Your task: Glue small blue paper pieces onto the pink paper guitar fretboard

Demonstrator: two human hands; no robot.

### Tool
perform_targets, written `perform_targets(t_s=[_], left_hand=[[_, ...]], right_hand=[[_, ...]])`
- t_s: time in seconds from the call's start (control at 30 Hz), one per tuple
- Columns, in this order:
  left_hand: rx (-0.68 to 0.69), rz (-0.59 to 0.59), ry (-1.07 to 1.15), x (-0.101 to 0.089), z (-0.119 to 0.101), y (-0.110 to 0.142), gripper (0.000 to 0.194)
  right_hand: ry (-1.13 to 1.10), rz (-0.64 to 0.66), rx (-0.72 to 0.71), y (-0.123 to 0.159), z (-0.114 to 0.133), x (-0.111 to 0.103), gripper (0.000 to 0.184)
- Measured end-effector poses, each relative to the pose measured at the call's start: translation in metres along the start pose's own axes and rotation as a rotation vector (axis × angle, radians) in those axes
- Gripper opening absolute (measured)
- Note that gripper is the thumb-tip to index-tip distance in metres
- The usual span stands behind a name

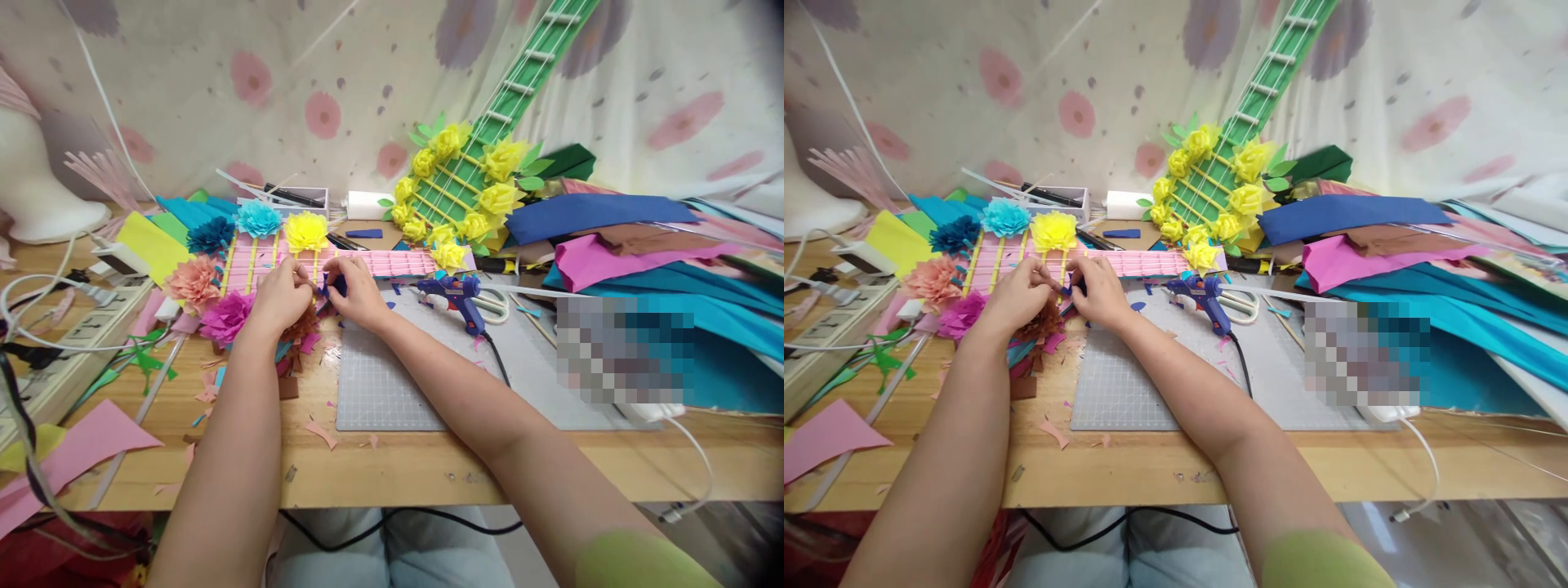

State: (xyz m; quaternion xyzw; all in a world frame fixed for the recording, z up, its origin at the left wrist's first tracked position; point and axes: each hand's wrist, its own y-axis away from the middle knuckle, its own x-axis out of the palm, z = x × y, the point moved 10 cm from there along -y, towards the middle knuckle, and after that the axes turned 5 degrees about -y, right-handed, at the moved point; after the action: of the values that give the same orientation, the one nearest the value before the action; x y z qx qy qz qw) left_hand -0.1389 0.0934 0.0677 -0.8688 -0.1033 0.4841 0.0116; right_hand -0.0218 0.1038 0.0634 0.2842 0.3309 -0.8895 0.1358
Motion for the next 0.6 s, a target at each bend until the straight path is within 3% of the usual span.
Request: perform_targets(t_s=[0.4,0.6], left_hand=[[0.018,0.01,-0.054,0.0026,-0.0036,0.0024,0.032],[0.063,-0.039,-0.077,0.0012,-0.0077,0.0032,0.029]], right_hand=[[-0.02,-0.027,-0.018,-0.0004,0.0009,-0.0033,0.033],[-0.001,-0.01,-0.006,-0.0004,0.0008,-0.0016,0.033]])
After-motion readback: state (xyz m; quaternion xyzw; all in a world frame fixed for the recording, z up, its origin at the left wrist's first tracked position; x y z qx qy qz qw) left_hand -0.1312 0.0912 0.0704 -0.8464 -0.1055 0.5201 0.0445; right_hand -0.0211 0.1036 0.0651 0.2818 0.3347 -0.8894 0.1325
